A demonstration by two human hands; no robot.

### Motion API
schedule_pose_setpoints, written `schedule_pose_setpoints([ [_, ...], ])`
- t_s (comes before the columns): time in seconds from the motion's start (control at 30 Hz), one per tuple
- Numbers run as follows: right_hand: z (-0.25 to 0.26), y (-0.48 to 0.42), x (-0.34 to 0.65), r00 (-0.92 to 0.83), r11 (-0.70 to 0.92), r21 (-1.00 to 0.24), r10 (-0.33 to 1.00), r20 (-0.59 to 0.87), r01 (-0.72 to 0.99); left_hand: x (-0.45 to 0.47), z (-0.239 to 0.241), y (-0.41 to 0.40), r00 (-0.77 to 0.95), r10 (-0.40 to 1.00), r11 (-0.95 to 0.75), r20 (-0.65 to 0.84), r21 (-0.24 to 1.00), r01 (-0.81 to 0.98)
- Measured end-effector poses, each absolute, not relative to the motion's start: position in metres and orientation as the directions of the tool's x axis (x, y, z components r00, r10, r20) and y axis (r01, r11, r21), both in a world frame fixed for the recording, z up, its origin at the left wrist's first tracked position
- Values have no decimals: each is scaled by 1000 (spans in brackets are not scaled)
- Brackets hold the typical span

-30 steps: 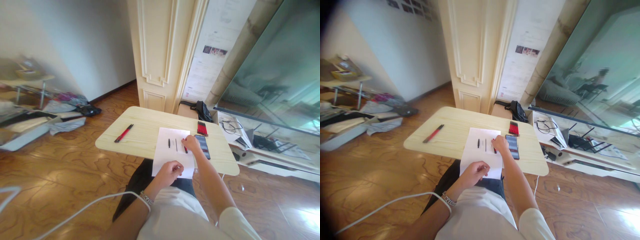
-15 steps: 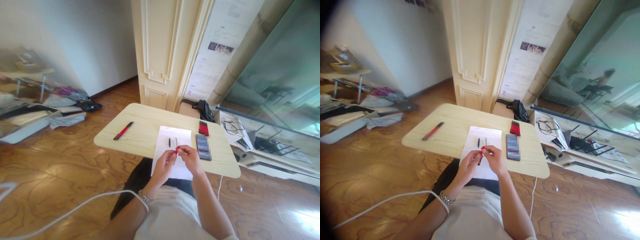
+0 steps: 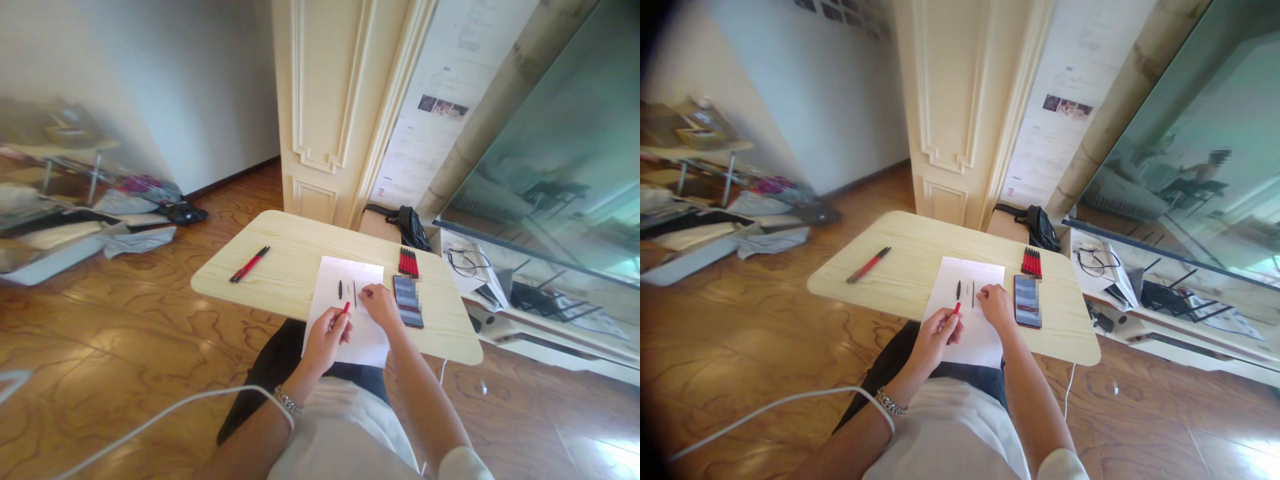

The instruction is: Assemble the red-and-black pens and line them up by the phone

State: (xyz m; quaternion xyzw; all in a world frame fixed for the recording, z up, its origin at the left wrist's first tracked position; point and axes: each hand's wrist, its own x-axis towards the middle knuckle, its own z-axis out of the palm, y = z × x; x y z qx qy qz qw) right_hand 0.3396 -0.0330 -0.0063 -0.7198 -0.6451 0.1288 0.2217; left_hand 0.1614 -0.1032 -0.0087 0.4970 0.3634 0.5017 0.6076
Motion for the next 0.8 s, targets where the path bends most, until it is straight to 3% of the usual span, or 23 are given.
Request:
schedule_pose_setpoints([
  [0.13, -12, -34, 336, 164, -73, -493, 976, 145, 867, 160, -10, -102, 237, 969, -9, 66, 972, -233],
  [0.2, -7, -37, 336, 186, -53, -587, 968, 169, 808, 159, -9, -102, 240, 968, -14, 69, 975, -222],
  [0.37, 15, -59, 327, 164, 65, -935, 978, 129, 348, 161, -8, -103, 265, 963, -1, 55, 980, -200],
  [0.5, 26, -80, 312, 108, 146, -985, 982, 155, 91, 163, -6, -105, 274, 961, 20, 41, 976, -215],
  [0.8, 19, -92, 303, 120, 103, -985, 985, 120, 141, 162, 0, -106, 277, 957, -40, 84, 986, -159],
])
